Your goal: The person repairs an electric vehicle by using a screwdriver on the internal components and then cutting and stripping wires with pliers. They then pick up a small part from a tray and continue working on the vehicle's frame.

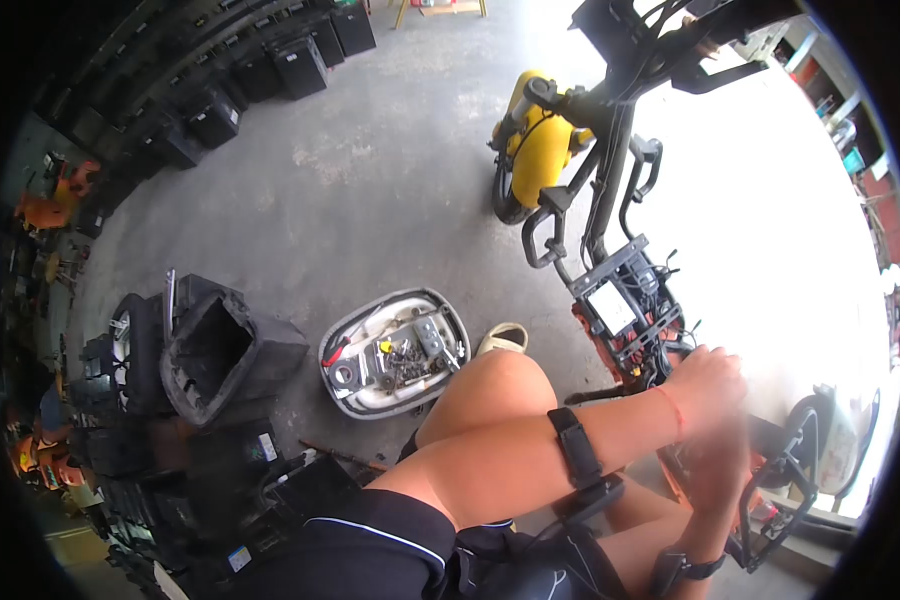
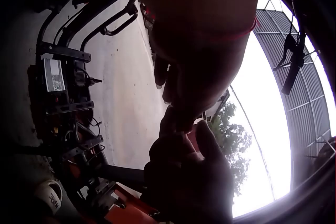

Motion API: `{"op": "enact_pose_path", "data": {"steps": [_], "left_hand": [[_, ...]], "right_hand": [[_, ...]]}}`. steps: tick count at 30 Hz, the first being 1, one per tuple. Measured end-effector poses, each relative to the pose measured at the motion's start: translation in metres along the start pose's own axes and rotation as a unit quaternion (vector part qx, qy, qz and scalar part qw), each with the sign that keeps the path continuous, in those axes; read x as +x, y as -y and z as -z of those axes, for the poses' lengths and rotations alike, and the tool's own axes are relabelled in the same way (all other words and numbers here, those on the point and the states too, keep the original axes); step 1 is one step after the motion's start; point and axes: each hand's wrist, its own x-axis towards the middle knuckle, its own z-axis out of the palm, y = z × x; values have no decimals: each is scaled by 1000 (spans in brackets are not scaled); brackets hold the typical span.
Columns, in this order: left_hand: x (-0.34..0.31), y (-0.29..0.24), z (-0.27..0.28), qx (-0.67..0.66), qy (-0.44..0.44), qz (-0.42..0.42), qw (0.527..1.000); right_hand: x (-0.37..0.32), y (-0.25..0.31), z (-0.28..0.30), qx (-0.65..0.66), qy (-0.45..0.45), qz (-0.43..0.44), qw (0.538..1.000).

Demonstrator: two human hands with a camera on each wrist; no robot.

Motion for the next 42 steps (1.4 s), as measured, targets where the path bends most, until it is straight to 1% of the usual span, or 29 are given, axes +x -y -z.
{"op": "enact_pose_path", "data": {"steps": [1,2,4,5,7,8,9,10,11,12,13,14,15,16,18,19,20,21,23,24,25,26,27,30,34,37,39,41,42], "left_hand": [[-3,2,-4,13,16,-12,1000],[-4,4,-5,25,39,-3,999],[-22,-4,40,17,46,24,998],[-32,-7,70,4,41,55,998],[-46,-1,113,-121,-78,12,990],[-50,16,132,-185,-163,-52,968],[-60,30,166,-303,-167,-27,938],[-68,68,186,-297,-218,-62,928],[-88,83,219,-398,-250,9,883],[-106,116,228,-425,-318,69,845],[-132,147,237,-368,-360,163,841],[-172,199,239,-282,-335,275,856],[-215,241,230,-301,-366,325,818],[-263,283,221,-281,-350,421,788],[-372,350,184,-231,-360,540,725],[-444,392,153,-200,-333,577,719],[-511,430,112,37,-304,587,749],[-483,357,126,44,-207,647,732],[-522,369,94,191,-97,697,684],[-525,359,86,283,-64,655,698],[-525,352,83,250,-13,684,685],[-506,335,85,272,2,687,674],[-521,347,82,295,13,657,693],[-498,350,90,340,92,674,650],[-474,353,113,348,168,663,641],[-454,354,139,370,229,645,629],[-433,335,168,373,237,622,647],[-413,308,192,352,162,581,716],[-397,289,206,299,110,545,775]], "right_hand": [[2,-14,-3,-85,-48,44,994],[9,-24,7,-76,-49,45,995],[22,-35,36,-124,24,75,989],[17,-27,27,-119,16,79,990],[8,-1,-6,-73,-8,-33,997],[8,-3,-9,4,-32,-50,998],[9,-4,-9,2,-33,-58,998],[7,-7,-8,6,-51,-50,997],[7,-7,-7,12,-66,-36,997],[8,-10,0,30,-32,-37,998],[11,-11,6,35,-33,-35,998],[13,-13,10,20,-17,-31,999],[13,-17,13,4,-3,-31,1000],[10,-16,5,8,-7,-31,999],[0,-8,-18,-61,-74,-24,995],[0,-10,-14,-118,-88,-22,989],[0,-15,-7,-103,-80,-35,991],[-2,-19,2,-88,-83,-42,992],[-8,-23,8,-84,-101,-67,989],[-9,-27,14,-94,-120,-71,986],[-7,-30,20,-103,-130,-76,983],[-5,-30,24,-127,-129,-76,980],[-2,-31,25,-146,-126,-77,978],[6,-33,23,-176,-109,-86,975],[11,-29,12,-181,-98,-85,975],[15,-26,11,-243,-52,-12,969],[15,-19,2,-223,-42,-39,973],[18,-21,-7,-202,-45,-44,977],[20,-24,-11,-219,-24,-15,975]]}}
